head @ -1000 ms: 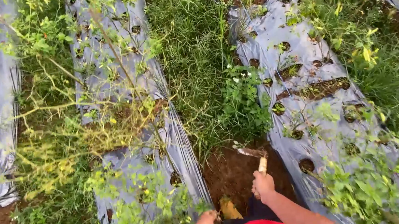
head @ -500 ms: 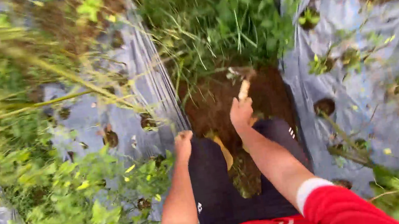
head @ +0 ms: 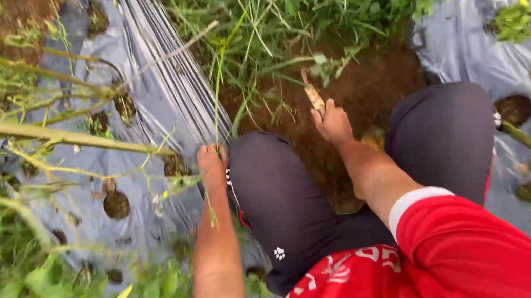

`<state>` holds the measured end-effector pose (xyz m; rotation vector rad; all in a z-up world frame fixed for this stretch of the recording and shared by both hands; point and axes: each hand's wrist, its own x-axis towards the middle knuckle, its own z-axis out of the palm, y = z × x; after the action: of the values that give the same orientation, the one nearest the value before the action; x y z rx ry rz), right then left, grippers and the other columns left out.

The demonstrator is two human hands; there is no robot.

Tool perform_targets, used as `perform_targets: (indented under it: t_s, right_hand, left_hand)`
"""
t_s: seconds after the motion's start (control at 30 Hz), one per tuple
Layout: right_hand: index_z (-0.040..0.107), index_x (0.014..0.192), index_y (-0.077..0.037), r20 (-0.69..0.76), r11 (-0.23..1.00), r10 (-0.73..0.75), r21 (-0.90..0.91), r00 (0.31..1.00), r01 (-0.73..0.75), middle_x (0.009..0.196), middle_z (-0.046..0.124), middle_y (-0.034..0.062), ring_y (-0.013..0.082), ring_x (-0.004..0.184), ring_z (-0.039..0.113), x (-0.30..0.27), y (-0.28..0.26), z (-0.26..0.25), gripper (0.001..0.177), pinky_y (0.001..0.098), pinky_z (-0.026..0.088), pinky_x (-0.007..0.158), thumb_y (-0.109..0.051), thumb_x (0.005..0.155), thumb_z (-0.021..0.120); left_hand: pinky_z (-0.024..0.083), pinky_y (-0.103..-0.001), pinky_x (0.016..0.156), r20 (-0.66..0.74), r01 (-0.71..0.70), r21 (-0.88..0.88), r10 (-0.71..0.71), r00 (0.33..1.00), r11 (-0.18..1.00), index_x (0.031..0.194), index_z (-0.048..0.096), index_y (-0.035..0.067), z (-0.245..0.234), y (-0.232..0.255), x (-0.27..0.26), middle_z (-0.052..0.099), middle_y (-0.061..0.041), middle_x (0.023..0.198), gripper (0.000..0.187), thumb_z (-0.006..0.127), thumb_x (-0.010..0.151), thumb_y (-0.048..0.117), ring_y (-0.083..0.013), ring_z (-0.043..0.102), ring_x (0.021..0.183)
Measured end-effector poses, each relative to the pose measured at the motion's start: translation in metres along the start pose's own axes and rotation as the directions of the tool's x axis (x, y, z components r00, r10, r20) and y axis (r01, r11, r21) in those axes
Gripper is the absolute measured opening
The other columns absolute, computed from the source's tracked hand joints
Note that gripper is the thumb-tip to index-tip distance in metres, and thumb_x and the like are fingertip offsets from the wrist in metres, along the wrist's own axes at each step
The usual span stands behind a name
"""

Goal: Weeding a garden path between plastic-covered beds using a small hand hoe.

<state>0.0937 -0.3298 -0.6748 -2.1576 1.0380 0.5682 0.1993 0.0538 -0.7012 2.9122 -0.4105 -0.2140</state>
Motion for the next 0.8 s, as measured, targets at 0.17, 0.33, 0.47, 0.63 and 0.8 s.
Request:
perform_targets:
  t_s: [0.17, 0.33, 0.47, 0.63, 0.8]
  right_hand:
    - [0.056, 0.108, -0.004, -0.075, 0.959, 0.101, 0.271, 0.992, -0.078, 0.09, 0.069, 0.0296, 0.0492, 0.094, 0.071, 0.048, 0.041, 0.105, 0.049, 0.057, 0.057, 0.078, -0.053, 0.099, 0.057]
    - [0.06, 0.099, 0.001, 0.049, 0.739, 0.279, 0.627, 0.959, -0.247, 0.081, 0.069, 0.0297, 0.0467, 0.087, 0.072, 0.017, -0.037, 0.094, 0.047, 0.0575, 0.053, 0.08, -0.045, 0.102, 0.049]
    - [0.059, 0.119, 0.002, 0.01, 0.715, 0.322, 0.653, 0.947, -0.25, 0.095, 0.071, 0.0278, 0.0403, 0.096, 0.072, 0.04, -0.041, 0.149, 0.044, 0.0551, 0.055, 0.083, -0.039, 0.104, 0.055]
    - [0.05, 0.138, 0.009, 0.055, 0.637, 0.311, 0.729, 0.949, -0.251, 0.126, 0.065, 0.0333, 0.0432, 0.121, 0.062, 0.082, -0.073, 0.174, 0.052, 0.0579, 0.051, 0.098, -0.032, 0.105, 0.055]
    - [0.055, 0.122, 0.004, -0.028, 0.848, 0.155, 0.517, 0.988, -0.119, 0.106, 0.068, 0.0305, 0.0454, 0.105, 0.069, 0.062, -0.01, 0.212, 0.037, 0.0564, 0.059, 0.084, -0.029, 0.106, 0.054]
  left_hand:
    - [0.047, -0.044, 0.075, -0.02, -0.274, 0.142, 0.28, 0.96, 0.951, 0.096, 0.065, 0.009, -0.028, 0.001, 0.003, 0.057, -0.013, 0.094, 0.016, 0.07, 0.088, 0.022, -0.0338, 0.056, 0.089]
    - [0.041, -0.043, 0.074, 0.121, -0.391, 0.323, 0.372, 0.92, 0.862, 0.101, 0.063, 0.017, -0.007, -0.01, 0.008, 0.058, -0.009, 0.099, 0.013, 0.061, 0.089, 0.022, -0.0318, 0.055, 0.095]
    - [0.037, -0.042, 0.071, 0.011, -0.458, 0.38, 0.491, 0.871, 0.804, 0.089, 0.054, 0.018, -0.014, -0.002, 0.008, 0.053, -0.007, 0.093, 0.008, 0.062, 0.09, 0.019, -0.0317, 0.055, 0.091]
    - [0.036, -0.039, 0.073, -0.096, -0.441, 0.353, 0.501, 0.86, 0.825, 0.079, 0.051, 0.022, 0.009, -0.013, 0.013, 0.054, -0.001, 0.09, 0.022, 0.07, 0.086, 0.03, -0.0264, 0.057, 0.09]
    - [0.037, -0.039, 0.07, -0.158, -0.455, 0.341, 0.527, 0.835, 0.823, 0.07, 0.05, 0.018, -0.02, 0.012, 0.018, 0.054, -0.006, 0.082, 0.025, 0.068, 0.085, 0.025, -0.0289, 0.057, 0.08]
